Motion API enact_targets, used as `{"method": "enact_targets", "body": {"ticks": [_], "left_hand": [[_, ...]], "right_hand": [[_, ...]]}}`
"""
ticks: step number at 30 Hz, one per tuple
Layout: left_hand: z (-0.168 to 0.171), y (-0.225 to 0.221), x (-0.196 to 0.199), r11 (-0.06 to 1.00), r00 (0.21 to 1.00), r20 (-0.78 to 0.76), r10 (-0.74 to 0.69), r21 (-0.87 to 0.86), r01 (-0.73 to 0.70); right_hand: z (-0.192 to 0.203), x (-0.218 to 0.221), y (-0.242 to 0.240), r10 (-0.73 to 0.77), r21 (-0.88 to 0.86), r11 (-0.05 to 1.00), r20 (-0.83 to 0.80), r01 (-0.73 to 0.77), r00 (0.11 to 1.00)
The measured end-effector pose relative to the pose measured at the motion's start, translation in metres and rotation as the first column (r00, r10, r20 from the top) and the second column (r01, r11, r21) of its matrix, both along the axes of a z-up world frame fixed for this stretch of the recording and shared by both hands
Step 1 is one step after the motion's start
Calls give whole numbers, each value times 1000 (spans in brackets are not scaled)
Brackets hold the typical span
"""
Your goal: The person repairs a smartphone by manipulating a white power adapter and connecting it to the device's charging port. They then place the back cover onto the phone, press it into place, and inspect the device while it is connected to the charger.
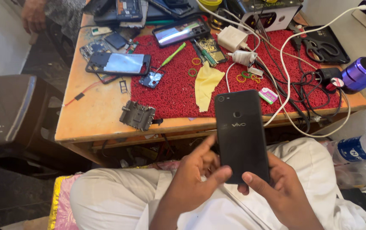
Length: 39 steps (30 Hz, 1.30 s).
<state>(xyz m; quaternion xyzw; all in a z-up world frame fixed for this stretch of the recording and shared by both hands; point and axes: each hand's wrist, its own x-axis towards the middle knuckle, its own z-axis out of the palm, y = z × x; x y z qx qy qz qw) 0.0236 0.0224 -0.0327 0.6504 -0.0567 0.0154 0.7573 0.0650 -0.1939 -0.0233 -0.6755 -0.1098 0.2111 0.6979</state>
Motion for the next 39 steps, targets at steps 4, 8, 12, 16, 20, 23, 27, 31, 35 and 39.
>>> {"method": "enact_targets", "body": {"ticks": [4, 8, 12, 16, 20, 23, 27, 31, 35, 39], "left_hand": [[14, -17, -1, 950, 947, 81, 310, 3, -311], [22, -41, -10, 920, 885, 296, 359, 47, -389], [23, -41, -10, 899, 872, 266, 412, 41, -437], [26, -37, -11, 928, 907, 196, 373, -77, -365], [28, -33, -12, 935, 917, 188, 352, -103, -338], [26, -32, -11, 935, 914, 199, 353, -114, -336], [18, -35, -9, 933, 925, 167, 340, -179, -311], [10, -37, -7, 902, 971, 40, 236, -380, -204], [7, -32, -5, 909, 956, 114, 272, -356, -216], [2, -29, -2, 878, 962, 47, 269, -423, -224]], "right_hand": [[-3, -7, 10, -129, -101, 984, 182, 149, 975], [-10, -14, 21, 27, -322, 918, 632, 231, 774], [-18, -18, 33, 89, -417, 864, 676, 281, 731], [-15, -18, 37, 120, -440, 852, 692, 284, 712], [-12, -21, 38, 158, -477, 840, 669, 257, 726], [-9, -21, 40, 175, -443, 858, 729, 260, 662], [-5, -23, 42, 185, -450, 852, 737, 268, 651], [-4, -20, 42, 254, -480, 828, 782, 290, 569], [-6, -23, 43, 362, -622, 725, 711, 297, 603], [-9, -21, 46, 467, -721, 635, 644, 278, 606]]}}
